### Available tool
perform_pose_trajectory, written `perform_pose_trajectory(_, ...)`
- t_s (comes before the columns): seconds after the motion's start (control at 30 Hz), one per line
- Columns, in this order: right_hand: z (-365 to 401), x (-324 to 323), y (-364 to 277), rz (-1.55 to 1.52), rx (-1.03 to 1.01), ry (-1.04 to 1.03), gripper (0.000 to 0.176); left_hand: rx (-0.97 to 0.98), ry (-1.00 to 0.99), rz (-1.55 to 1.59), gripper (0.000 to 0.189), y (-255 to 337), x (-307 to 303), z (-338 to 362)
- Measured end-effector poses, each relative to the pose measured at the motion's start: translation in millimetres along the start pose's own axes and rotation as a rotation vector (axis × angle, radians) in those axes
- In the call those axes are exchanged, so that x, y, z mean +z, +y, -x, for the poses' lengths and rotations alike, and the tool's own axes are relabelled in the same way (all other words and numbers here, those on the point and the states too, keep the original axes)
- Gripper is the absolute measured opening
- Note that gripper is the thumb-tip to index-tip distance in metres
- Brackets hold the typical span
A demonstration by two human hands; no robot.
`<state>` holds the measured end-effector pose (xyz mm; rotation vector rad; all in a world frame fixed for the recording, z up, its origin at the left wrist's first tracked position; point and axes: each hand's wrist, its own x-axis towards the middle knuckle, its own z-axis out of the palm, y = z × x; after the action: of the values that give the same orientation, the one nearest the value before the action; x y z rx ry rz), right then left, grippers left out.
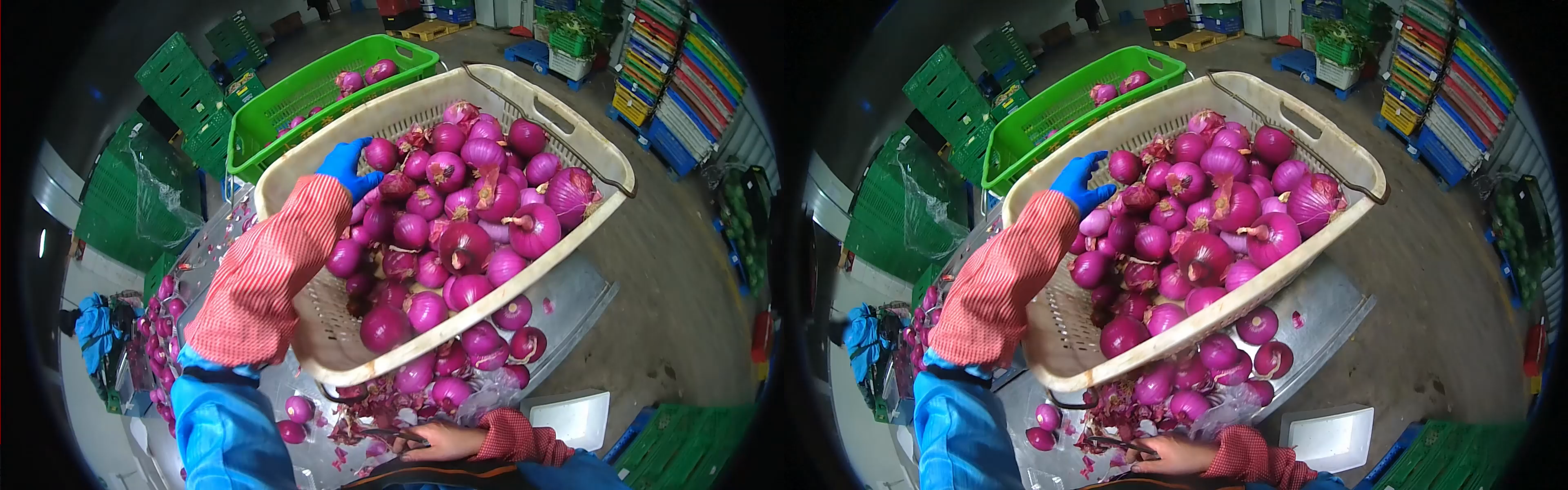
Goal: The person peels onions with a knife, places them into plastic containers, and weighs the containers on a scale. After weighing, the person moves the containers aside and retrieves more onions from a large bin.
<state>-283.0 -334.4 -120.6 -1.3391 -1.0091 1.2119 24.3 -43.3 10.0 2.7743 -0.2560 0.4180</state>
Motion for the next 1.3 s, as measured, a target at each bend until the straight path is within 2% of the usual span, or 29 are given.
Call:
perform_pose_trajectory(0.03, 3.9, -4.8, -1.5, 0.013, -0.009, 0.029, 0.037, -0.091, -0.027, -0.044, 0.076, -7.6, 14.9, -16.1)
perform_pose_trajectory(0.13, 11.3, -23.5, 0.8, -0.084, 0.031, -0.056, 0.041, -0.28, -0.109, -0.009, 0.073, -32.3, 53.9, -45.2)
perform_pose_trajectory(0.23, 18.3, -30.4, 13.7, -0.186, -0.001, -0.047, 0.038, -0.387, -0.105, -0.131, 0.063, -20.0, 64.6, -41.6)
perform_pose_trajectory(0.27, 19.7, -33.8, 14.6, -0.192, 0.013, -0.064, 0.037, -0.365, -0.103, -0.107, 0.052, -16.0, 63.1, -37.3)
perform_pose_trajectory(0.33, 21.2, -42.0, 8.8, -0.205, 0.046, -0.107, 0.036, -0.344, -0.323, -0.044, 0.05, -11.9, 59.1, -32.2)
perform_pose_trajectory(0.4, 18.8, -42.5, 15.0, -0.281, -0.038, -0.129, 0.035, -0.371, -0.569, 0.072, 0.051, -7.1, 54.0, -20.2)
perform_pose_trajectory(0.5, 12.6, -50.6, 14.0, -0.305, -0.039, -0.211, 0.036, -0.221, -0.709, 0.285, 0.063, -13.9, 70.5, 13.4)
perform_pose_trajectory(0.57, 7.9, -57.0, 7.1, -0.258, -0.004, -0.267, 0.036, 0.252, -0.623, 0.11, 0.079, -4.0, 71.4, 30.9)
perform_pose_trajectory(0.63, 4.0, -61.8, 2.6, -0.279, 0.014, -0.27, 0.036, 0.201, -0.672, -0.155, 0.095, 9.7, 77.6, 27.9)
perform_pose_trajectory(0.7, 3.6, -60.8, 2.9, -0.27, 0.011, -0.268, 0.036, 0.253, -0.762, -0.329, 0.079, 26.2, 73.3, 13.5)
perform_pose_trajectory(0.73, 1.5, -60.6, 5.8, -0.246, -0.008, -0.262, 0.036, 0.266, -0.761, -0.327, 0.054, 26.0, 84.1, 11.0)
perform_pose_trajectory(0.83, 2.6, -57.2, 5.9, -0.234, 0.008, -0.216, 0.036, 0.403, -0.84, -0.524, 0.092, 28.4, 109.8, 4.1)
perform_pose_trajectory(0.87, 3.1, -55.4, 4.9, -0.225, 0.005, -0.188, 0.036, 0.342, -0.843, -0.513, 0.081, 25.4, 120.1, 0.1)
perform_pose_trajectory(0.93, 5.3, -53.5, 0.1, -0.211, 0.035, -0.155, 0.033, 0.3, -0.857, -0.486, 0.077, 19.8, 127.7, -1.1)
perform_pose_trajectory(1.0, 11.0, -54.8, -7.6, -0.202, 0.1, -0.138, 0.029, 0.261, -0.805, -0.363, 0.074, 46.0, 85.1, 4.0)
perform_pose_trajectory(1.1, 31.1, -46.7, -3.4, -0.354, -0.051, 0.163, 0.021, 0.159, -0.471, -0.093, 0.084, 30.8, 62.7, 13.2)
perform_pose_trajectory(1.13, 39.6, -53.6, -12.8, -0.285, -0.115, 0.267, 0.016, 0.15, -0.426, 0.083, 0.083, 34.8, 47.5, 15.5)
perform_pose_trajectory(1.17, 50.2, -58.3, -29.7, -0.357, -0.005, 0.373, 0.016, 0.138, -0.378, 0.258, 0.082, 39.7, 32.5, 19.0)
perform_pose_trajectory(1.2, 58.7, -60.9, -33.3, -0.38, -0.015, 0.5, 0.015, -0.01, -0.431, 0.664, 0.078, 58.4, 9.5, 33.4)
perform_pose_trajectory(1.23, 63.3, -61.6, -38.0, -0.403, -0.027, 0.626, 0.015, -0.127, -0.469, 0.815, 0.074, 79.5, -18.5, 49.6)
perform_pose_trajectory(1.3, 59.5, -66.1, -67.6, -0.127, -0.18, 0.931, 0.015, -0.145, -0.395, 0.917, 0.076, 96.1, -40.8, 88.2)
